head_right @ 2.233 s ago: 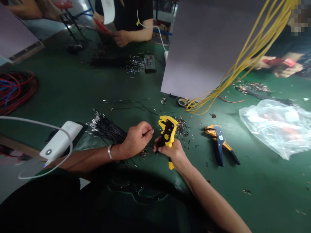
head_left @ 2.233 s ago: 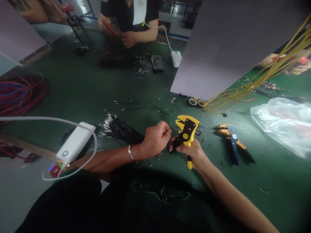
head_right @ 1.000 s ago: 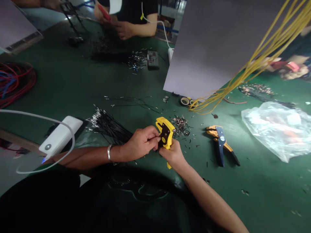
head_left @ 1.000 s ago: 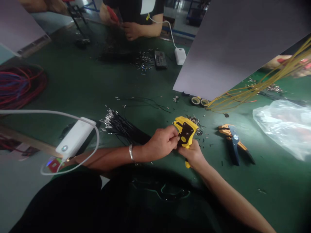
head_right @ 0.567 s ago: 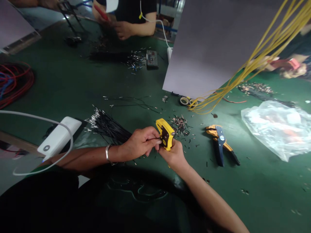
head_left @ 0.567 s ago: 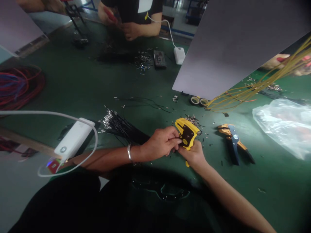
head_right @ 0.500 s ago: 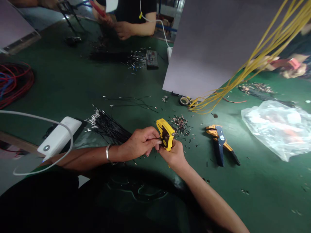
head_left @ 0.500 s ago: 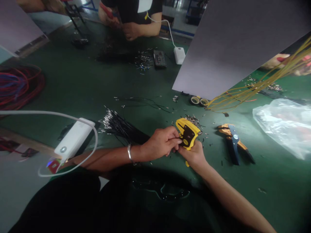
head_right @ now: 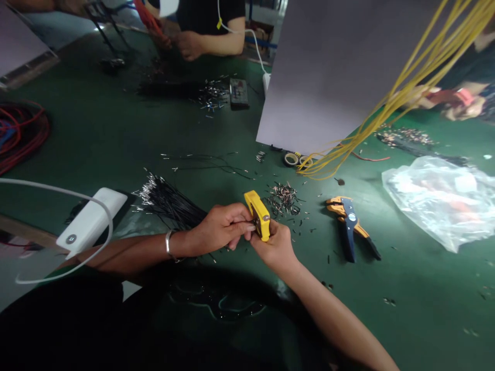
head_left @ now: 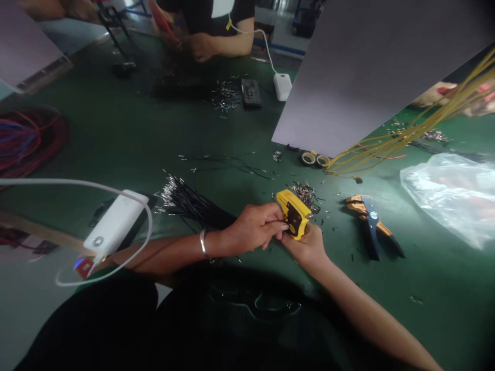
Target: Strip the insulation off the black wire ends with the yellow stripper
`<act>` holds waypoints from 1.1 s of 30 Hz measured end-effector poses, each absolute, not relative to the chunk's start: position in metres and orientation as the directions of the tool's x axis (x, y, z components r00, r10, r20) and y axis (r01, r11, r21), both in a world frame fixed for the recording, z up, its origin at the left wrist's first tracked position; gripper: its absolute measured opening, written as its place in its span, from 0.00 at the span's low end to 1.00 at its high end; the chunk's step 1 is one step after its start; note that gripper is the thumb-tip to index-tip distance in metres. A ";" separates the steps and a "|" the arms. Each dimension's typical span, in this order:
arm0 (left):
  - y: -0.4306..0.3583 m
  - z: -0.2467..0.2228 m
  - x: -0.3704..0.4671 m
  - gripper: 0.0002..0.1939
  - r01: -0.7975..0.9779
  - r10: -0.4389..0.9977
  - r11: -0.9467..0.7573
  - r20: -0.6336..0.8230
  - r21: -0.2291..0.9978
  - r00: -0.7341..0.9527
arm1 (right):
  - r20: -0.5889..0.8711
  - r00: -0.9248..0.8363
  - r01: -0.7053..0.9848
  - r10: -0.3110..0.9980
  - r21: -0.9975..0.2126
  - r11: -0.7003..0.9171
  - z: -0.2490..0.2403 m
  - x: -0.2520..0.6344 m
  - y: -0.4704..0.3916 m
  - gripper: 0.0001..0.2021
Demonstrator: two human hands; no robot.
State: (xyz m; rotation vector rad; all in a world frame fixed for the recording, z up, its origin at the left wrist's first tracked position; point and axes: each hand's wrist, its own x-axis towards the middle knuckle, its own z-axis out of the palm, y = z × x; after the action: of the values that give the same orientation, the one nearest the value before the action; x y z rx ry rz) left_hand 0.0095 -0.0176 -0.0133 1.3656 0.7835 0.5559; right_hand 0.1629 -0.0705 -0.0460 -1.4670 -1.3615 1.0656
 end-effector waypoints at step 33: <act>-0.013 -0.015 0.004 0.10 0.218 0.781 -0.149 -0.020 0.965 0.625 | 0.471 0.051 0.808 0.881 -0.538 0.241 -0.055 0.166 -0.067 0.03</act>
State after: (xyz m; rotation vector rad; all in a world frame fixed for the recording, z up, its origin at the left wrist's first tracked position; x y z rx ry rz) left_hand 0.0037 -0.0132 -0.0147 1.6889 0.8278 0.6050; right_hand 0.1663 -0.0674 -0.0554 -1.5654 -1.7508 0.1202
